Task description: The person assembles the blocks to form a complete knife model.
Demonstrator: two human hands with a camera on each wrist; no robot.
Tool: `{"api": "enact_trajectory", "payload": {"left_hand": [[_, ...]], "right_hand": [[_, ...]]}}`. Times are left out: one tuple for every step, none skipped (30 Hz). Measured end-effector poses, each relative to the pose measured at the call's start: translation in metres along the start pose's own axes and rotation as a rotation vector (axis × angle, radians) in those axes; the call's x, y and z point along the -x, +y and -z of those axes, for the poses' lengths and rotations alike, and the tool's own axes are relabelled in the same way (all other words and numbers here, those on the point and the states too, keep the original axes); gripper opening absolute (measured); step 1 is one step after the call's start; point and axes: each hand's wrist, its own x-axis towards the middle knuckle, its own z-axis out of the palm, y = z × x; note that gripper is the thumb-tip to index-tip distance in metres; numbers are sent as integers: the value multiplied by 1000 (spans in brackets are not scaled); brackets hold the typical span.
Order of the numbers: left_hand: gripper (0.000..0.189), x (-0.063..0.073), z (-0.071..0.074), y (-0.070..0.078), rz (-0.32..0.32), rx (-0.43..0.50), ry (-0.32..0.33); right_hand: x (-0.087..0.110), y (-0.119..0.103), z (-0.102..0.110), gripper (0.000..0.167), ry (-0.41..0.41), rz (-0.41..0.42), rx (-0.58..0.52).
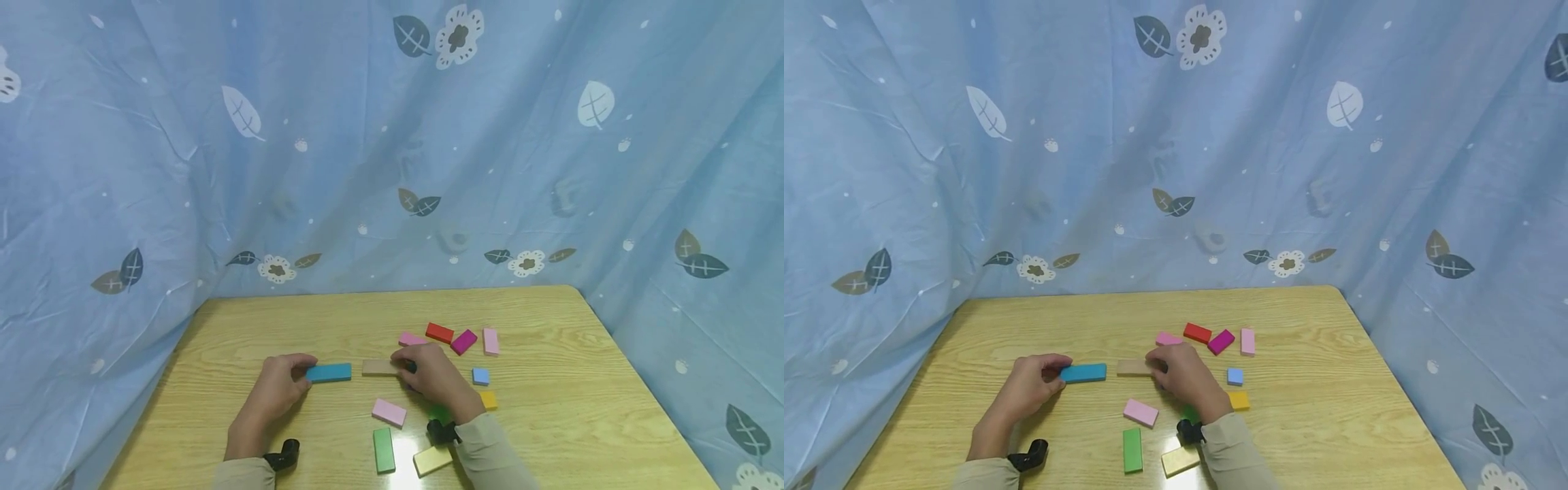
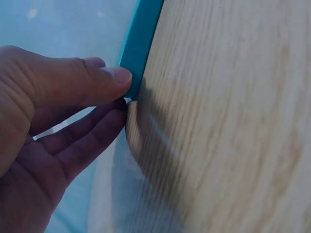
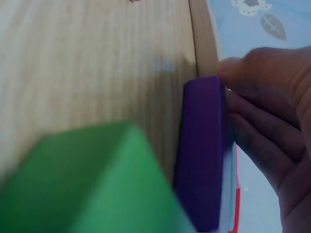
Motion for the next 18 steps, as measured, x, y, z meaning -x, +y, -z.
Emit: {"api": "enact_trajectory", "payload": {"left_hand": [[40,0,-1,0,0,-2,-1],[41,0,-1,1,4,-2,-2],[42,0,-2,1,8,-2,-2],[42,-1,-2,1,11,0,-2],[43,-1,-3,1,14,0,-3],[42,-1,-3,1,18,0,-3],[42,-1,-4,1,21,1,-3],[42,-2,-4,1,23,4,-3],[41,-2,-4,2,22,4,-2],[40,-2,-5,2,20,1,0],[40,-3,-5,2,17,-2,3],[40,-3,-5,2,10,-9,8],[39,-3,-5,2,8,-11,10],[39,-3,-6,2,7,-13,13],[39,-3,-6,2,8,-16,14],[39,-3,-7,2,7,-18,16],[38,-3,-7,2,8,-17,16],[38,-3,-8,2,7,-15,15]], "right_hand": [[0,0,1,17,-6,11,7],[0,0,2,18,-11,16,10],[0,1,2,18,-17,19,10],[0,1,3,19,-25,16,11],[0,2,4,19,-34,11,10],[-1,2,5,20,-43,4,7],[-1,2,5,20,-51,-4,7],[-1,2,6,21,-58,-8,5],[-2,3,6,21,-64,-11,4],[-2,3,6,21,-68,-13,3],[-2,3,5,21,-69,-10,4],[-3,3,5,21,-69,-8,0],[-3,3,4,21,-70,-7,-4],[-3,3,4,21,-69,-5,-10],[-3,3,3,21,-71,-8,-18],[-3,2,3,21,-74,-12,-26],[-3,2,4,21,-78,-16,-32],[-3,1,4,22,-81,-16,-38]]}}
